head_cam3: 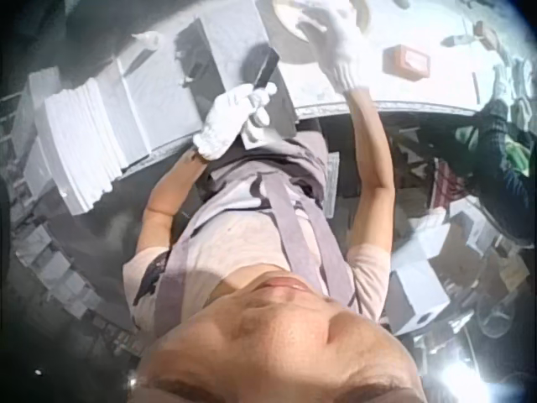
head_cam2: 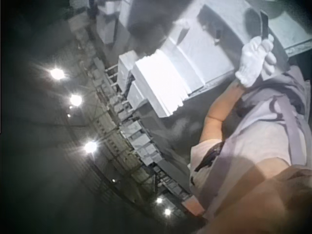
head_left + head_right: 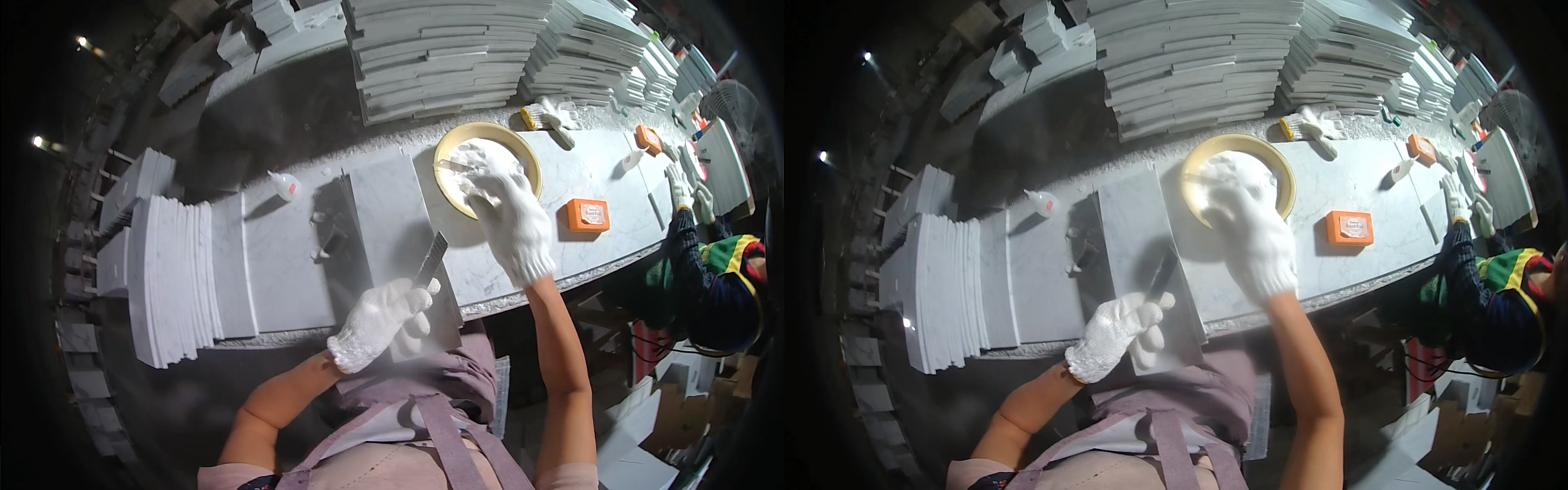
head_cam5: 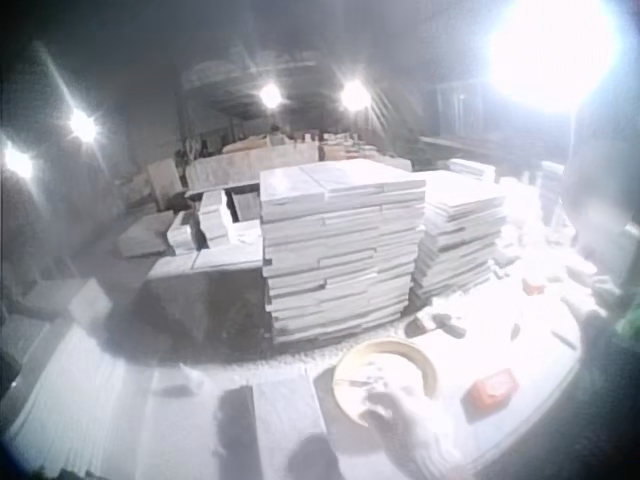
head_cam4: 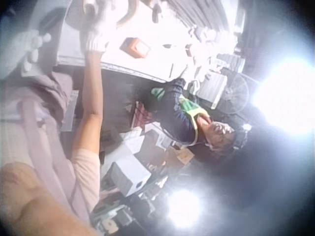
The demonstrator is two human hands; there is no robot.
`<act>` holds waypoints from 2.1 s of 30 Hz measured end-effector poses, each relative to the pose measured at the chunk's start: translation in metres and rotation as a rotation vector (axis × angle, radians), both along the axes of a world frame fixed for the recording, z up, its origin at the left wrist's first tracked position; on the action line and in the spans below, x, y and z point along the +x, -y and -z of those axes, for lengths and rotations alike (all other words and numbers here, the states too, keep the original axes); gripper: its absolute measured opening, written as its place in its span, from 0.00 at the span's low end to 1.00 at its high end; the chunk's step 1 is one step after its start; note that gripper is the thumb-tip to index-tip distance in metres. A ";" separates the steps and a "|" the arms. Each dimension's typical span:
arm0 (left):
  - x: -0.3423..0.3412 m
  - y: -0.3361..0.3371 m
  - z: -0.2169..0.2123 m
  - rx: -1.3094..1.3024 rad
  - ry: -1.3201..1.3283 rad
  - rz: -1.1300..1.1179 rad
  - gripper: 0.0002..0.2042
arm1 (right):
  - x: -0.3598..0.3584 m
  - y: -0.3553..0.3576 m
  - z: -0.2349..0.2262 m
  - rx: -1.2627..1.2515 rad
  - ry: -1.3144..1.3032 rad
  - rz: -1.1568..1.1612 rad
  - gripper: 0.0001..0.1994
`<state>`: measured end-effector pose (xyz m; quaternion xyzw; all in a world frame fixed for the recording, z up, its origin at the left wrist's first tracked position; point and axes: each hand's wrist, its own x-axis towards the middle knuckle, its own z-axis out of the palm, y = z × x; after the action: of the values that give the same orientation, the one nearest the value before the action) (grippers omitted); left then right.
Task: The person applies a white paste to the edges of a rectangular stone slab, spreads it with a metal scraper, and scrapes off excess material. The person repeats this process on multiple edges of the same slab, then moves to a new slab and continues the same edge-finishing steps.
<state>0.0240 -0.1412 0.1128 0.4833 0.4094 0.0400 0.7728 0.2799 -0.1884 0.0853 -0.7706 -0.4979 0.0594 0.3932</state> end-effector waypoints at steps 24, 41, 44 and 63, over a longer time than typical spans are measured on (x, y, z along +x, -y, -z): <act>0.006 -0.016 -0.007 -0.145 -0.188 0.280 0.18 | -0.076 0.091 0.027 0.498 -0.928 0.365 0.08; -0.005 -0.009 0.002 -0.013 -0.206 0.238 0.17 | -0.084 0.090 0.011 -0.258 -0.410 -0.126 0.20; -0.005 -0.007 0.000 -0.010 -0.226 0.229 0.16 | -0.090 0.089 0.003 -0.291 -0.307 -0.196 0.20; -0.005 0.001 -0.001 -0.030 -0.223 0.163 0.13 | -0.096 0.084 -0.023 -0.368 -0.474 -0.280 0.21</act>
<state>0.0194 -0.1417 0.1140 0.5048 0.4527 -0.0831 0.7303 0.1842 -0.2728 0.1086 -0.7175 -0.4748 0.3796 0.3401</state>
